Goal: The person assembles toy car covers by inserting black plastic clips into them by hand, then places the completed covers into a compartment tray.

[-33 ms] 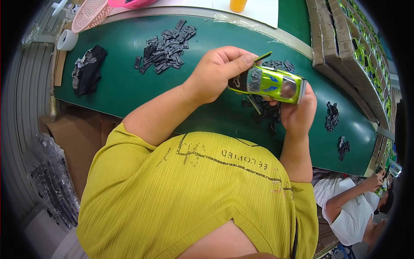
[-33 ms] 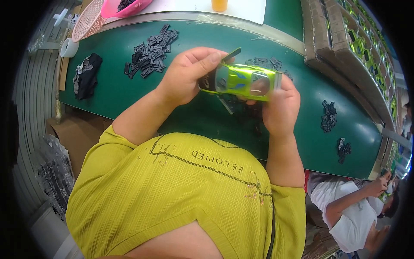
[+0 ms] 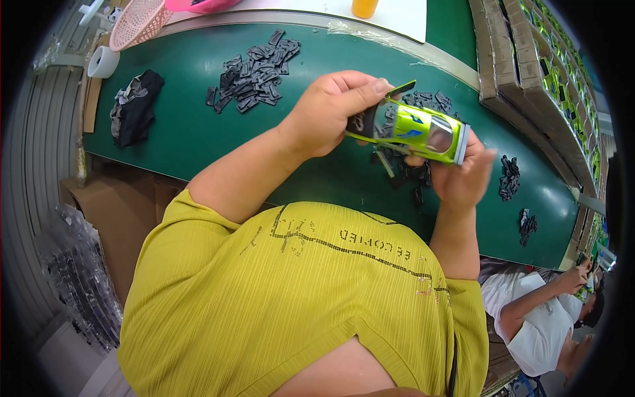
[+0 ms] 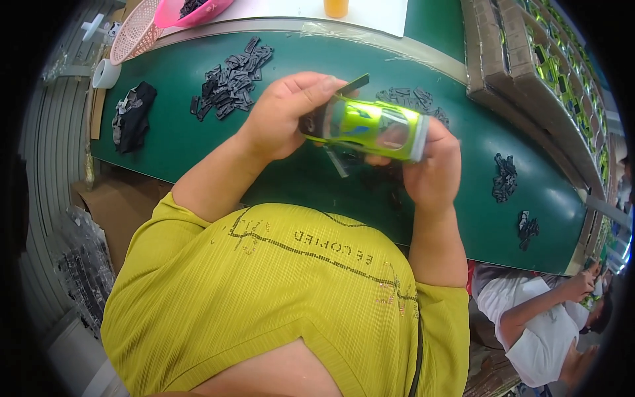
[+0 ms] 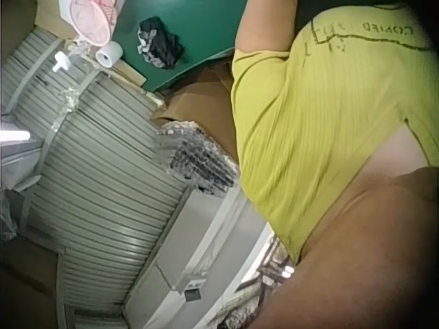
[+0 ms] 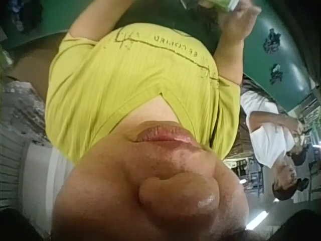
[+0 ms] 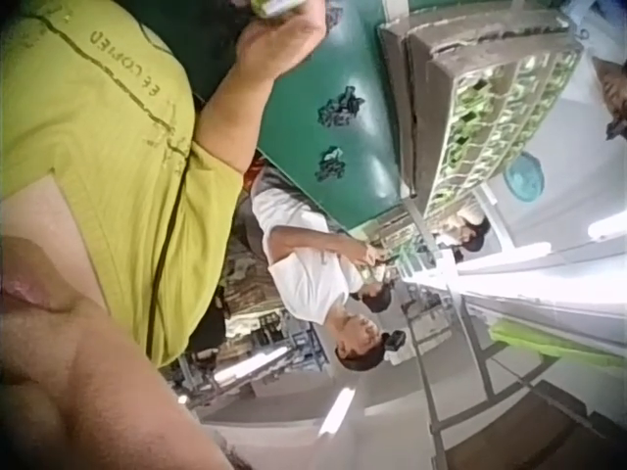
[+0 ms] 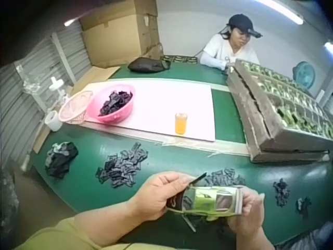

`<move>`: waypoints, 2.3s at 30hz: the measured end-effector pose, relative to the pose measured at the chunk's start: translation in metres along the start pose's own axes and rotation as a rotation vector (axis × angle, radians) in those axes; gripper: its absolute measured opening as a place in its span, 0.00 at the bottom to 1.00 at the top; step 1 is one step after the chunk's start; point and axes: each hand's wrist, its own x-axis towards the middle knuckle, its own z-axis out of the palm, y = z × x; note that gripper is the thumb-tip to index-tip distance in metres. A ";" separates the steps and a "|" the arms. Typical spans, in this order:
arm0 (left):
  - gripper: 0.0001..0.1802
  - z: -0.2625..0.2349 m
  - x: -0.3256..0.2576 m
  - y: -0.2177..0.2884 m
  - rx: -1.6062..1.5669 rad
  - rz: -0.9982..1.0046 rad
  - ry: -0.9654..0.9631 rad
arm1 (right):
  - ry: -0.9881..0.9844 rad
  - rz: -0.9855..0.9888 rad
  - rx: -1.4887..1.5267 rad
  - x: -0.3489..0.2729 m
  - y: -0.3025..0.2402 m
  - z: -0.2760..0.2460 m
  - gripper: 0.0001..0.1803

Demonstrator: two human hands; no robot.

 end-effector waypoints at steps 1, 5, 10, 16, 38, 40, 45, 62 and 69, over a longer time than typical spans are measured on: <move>0.17 -0.003 0.000 0.002 -0.016 -0.072 0.018 | -0.058 0.062 0.201 0.001 -0.007 0.002 0.30; 0.16 0.008 -0.001 0.005 -0.031 -0.160 -0.015 | -0.055 0.164 0.185 0.011 0.007 -0.034 0.21; 0.16 0.018 -0.008 0.003 -0.020 -0.232 -0.038 | -0.073 0.216 0.012 0.010 0.005 -0.015 0.14; 0.17 0.010 -0.007 -0.001 0.021 -0.278 -0.137 | -0.125 -0.080 -0.233 0.006 0.009 -0.013 0.08; 0.17 0.010 -0.009 0.002 0.003 -0.340 -0.125 | -0.221 -0.249 -0.388 0.006 0.004 -0.016 0.06; 0.17 0.010 -0.009 0.002 0.015 -0.347 -0.118 | -0.219 -0.226 -0.383 0.004 0.004 -0.014 0.06; 0.16 0.010 -0.011 0.003 0.034 -0.360 -0.106 | -0.178 -0.143 -0.386 0.006 0.008 -0.004 0.06; 0.10 0.010 -0.001 0.006 -0.147 0.156 0.195 | 0.227 0.018 0.063 0.016 0.009 -0.028 0.04; 0.13 0.008 -0.003 -0.006 -0.102 0.235 0.276 | -0.069 -0.217 -0.703 -0.010 0.010 0.024 0.12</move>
